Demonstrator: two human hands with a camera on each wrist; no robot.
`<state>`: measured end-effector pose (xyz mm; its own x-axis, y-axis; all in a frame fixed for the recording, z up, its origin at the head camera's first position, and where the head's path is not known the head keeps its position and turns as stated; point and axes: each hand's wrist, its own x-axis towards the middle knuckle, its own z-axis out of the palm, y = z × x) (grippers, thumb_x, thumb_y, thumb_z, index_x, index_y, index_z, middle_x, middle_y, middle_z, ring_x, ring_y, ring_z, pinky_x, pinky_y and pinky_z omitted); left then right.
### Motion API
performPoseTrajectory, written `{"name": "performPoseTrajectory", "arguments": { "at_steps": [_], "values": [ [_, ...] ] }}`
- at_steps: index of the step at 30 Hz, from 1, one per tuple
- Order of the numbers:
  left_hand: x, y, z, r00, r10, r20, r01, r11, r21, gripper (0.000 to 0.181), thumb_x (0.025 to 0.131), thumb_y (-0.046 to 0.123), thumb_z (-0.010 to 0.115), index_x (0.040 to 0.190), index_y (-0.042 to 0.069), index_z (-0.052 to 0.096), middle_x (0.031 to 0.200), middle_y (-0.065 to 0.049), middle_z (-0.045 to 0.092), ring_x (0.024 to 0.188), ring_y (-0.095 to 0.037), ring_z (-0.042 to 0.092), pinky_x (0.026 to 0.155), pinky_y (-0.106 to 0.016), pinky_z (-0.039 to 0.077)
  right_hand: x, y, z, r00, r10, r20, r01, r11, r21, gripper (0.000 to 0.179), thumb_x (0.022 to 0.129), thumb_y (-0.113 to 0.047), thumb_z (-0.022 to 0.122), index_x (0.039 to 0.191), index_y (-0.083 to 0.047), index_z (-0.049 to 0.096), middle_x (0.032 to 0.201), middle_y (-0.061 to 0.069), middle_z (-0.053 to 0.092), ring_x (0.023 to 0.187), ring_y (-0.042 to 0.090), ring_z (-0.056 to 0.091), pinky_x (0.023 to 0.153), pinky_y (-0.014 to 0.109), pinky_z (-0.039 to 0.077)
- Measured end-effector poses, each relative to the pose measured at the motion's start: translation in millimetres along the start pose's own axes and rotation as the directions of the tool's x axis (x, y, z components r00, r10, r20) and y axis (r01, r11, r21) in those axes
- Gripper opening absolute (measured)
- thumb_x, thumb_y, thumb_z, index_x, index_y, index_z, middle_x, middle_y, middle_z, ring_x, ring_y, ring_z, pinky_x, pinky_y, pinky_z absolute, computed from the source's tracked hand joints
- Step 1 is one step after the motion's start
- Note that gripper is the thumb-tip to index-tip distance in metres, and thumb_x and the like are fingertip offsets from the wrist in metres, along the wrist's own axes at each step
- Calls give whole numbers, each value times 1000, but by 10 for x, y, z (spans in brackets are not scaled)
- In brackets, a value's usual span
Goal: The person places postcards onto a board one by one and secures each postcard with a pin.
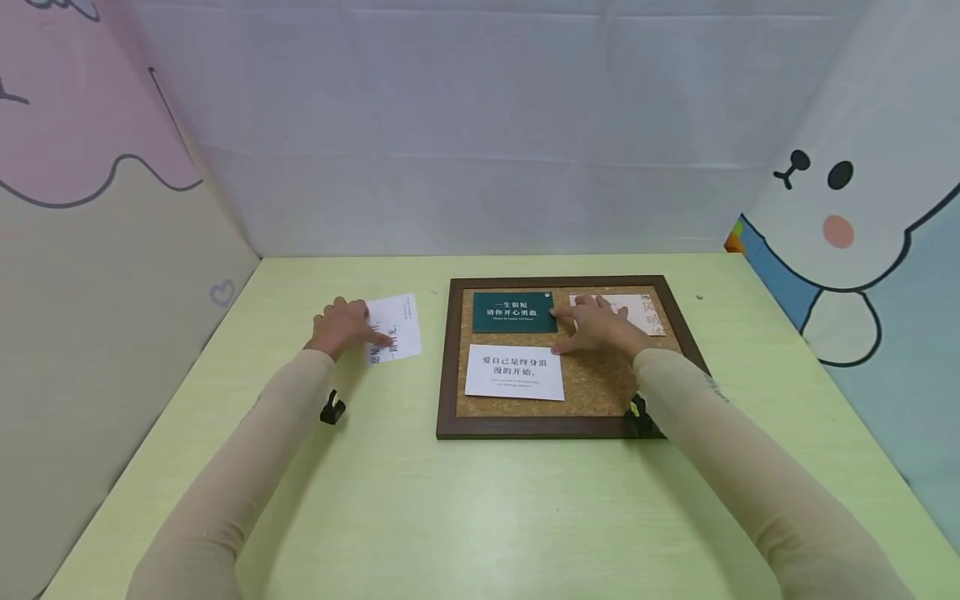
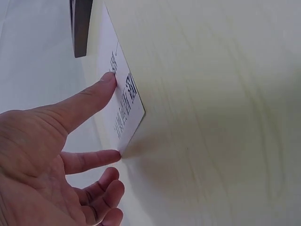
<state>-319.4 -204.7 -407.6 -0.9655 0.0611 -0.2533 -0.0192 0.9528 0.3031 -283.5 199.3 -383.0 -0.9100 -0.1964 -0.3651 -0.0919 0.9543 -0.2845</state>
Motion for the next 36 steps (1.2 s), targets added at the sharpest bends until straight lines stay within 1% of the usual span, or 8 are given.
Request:
{"name": "performPoseTrajectory", "arguments": {
  "at_steps": [6, 9, 14, 17, 21, 25, 31, 36],
  "values": [
    [19, -27, -27, 1000, -9, 23, 9, 1000, -4, 72, 74, 43, 81, 127, 3, 53, 118, -21, 43, 110, -39, 38, 101, -58, 28, -3, -9, -7, 1000, 2, 11, -2, 1000, 10, 78, 87, -43, 72, 152, -18, 37, 160, 26, 14, 145, 53, 0, 106, 77, 1],
    [3, -33, -31, 1000, -4, 27, 4, 1000, -11, 73, 76, 43, 80, 130, 3, 52, 120, -22, 43, 111, -40, 38, 102, -58, 28, 0, -10, -8, 1000, 6, 11, -6, 1000, 12, 78, 86, -43, 73, 152, -19, 37, 160, 26, 14, 146, 53, 0, 106, 77, 0],
    [-50, -28, -13, 1000, 0, 16, 1, 1000, -29, 69, 78, 48, 77, 120, 0, 51, 112, -20, 45, 105, -37, 40, 97, -55, 31, 6, -10, -15, 1000, 4, 8, -4, 1000, 4, 79, 86, -44, 73, 152, -19, 37, 159, 26, 15, 146, 53, 0, 105, 77, 1],
    [-83, -9, 19, 1000, -4, 4, 4, 1000, -16, 69, 78, 52, 75, 114, -1, 50, 107, -18, 45, 100, -35, 41, 94, -53, 33, 5, -7, -22, 1000, 0, 3, 0, 1000, 5, 79, 86, -43, 73, 151, -18, 38, 159, 26, 15, 146, 53, 1, 105, 78, 1],
    [-110, 21, 63, 1000, 4, -17, -4, 1000, 22, 71, 77, 54, 76, 112, -2, 50, 103, -17, 46, 96, -34, 42, 91, -53, 35, 2, -10, -27, 1000, -5, -1, 5, 1000, 9, 79, 85, -44, 74, 151, -18, 38, 159, 26, 15, 145, 54, 1, 105, 78, 2],
    [-128, 32, 65, 1000, 6, -22, -6, 1000, -1, 67, 77, 50, 77, 112, -1, 51, 103, -17, 47, 96, -34, 42, 90, -51, 34, 1, -14, -28, 1000, -2, 6, 2, 1000, 7, 79, 86, -44, 73, 151, -18, 38, 159, 27, 15, 145, 54, 1, 106, 78, 2],
    [-101, -9, 19, 999, 29, 14, -29, 999, -30, 67, 80, 44, 77, 126, 2, 52, 117, -21, 48, 106, -38, 43, 97, -56, 32, -7, -17, -31, 1000, 8, 14, -8, 1000, 11, 78, 87, -43, 73, 152, -19, 37, 159, 26, 16, 146, 53, 2, 106, 77, 2],
    [-77, -58, -31, 998, 55, 43, -53, 997, -49, 69, 81, 38, 77, 137, 8, 50, 130, -26, 43, 114, -45, 41, 101, -61, 28, 1, -9, -26, 1000, 6, 19, -6, 1000, -2, 79, 87, -44, 72, 152, -19, 36, 159, 27, 15, 145, 54, 2, 105, 78, 3]
  ]
}}
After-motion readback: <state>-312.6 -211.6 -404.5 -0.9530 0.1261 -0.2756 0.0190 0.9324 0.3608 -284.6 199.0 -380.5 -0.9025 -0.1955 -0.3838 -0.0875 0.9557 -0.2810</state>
